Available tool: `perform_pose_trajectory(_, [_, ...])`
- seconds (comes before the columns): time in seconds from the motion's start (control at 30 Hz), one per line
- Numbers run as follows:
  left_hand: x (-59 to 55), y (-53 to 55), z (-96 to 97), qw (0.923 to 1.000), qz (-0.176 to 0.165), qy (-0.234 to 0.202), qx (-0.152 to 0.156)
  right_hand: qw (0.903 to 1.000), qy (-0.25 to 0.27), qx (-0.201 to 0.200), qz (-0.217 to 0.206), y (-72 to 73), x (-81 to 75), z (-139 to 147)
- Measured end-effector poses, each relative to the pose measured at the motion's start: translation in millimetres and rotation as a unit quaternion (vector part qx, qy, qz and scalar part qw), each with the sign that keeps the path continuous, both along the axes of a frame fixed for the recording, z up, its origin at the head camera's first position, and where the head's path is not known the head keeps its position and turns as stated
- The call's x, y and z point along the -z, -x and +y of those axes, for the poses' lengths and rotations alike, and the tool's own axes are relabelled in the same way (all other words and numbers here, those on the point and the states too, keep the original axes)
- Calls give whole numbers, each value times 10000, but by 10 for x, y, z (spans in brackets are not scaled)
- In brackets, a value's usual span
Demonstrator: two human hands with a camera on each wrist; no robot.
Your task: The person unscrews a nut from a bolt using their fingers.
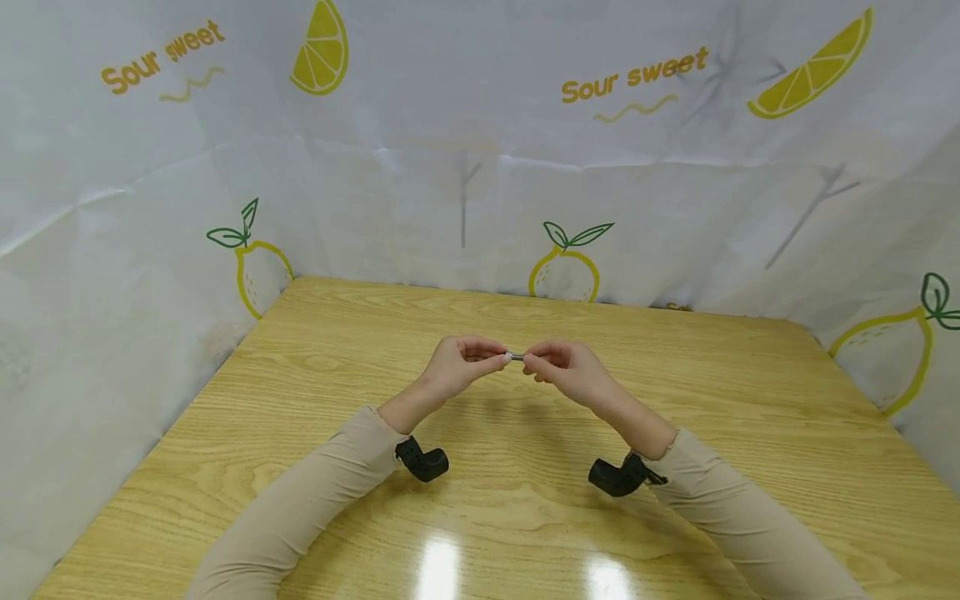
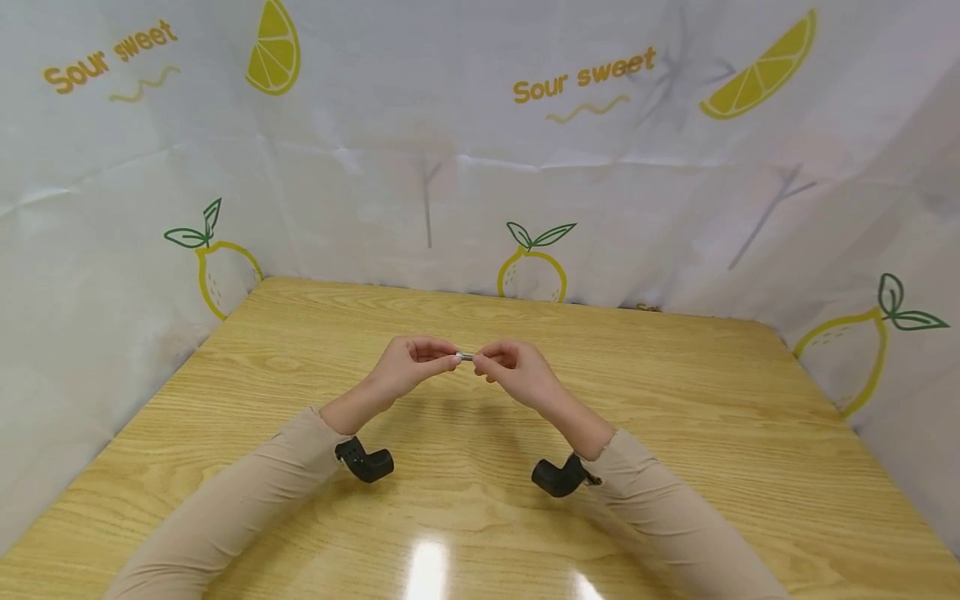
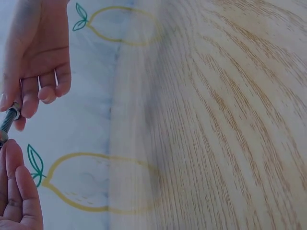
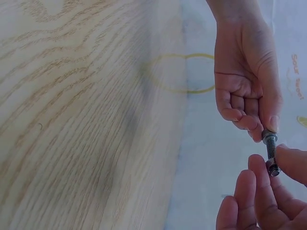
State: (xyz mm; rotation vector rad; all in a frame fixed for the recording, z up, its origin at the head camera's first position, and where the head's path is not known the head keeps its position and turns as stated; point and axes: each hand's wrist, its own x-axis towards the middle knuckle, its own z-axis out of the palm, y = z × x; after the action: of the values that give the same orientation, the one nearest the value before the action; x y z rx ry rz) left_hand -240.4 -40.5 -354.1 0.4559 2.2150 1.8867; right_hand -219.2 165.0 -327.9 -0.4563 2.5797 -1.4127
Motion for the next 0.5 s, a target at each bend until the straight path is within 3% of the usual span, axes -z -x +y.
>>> perform_pose_trajectory(0.17, [1, 4, 0, 10000, -15, 12, -15, 9998, 102, 47, 152, 2, 5, 2])
perform_pose_trajectory(0.5, [9, 17, 4, 10000, -42, -37, -18, 9997, 57, -214, -38, 17, 3, 9])
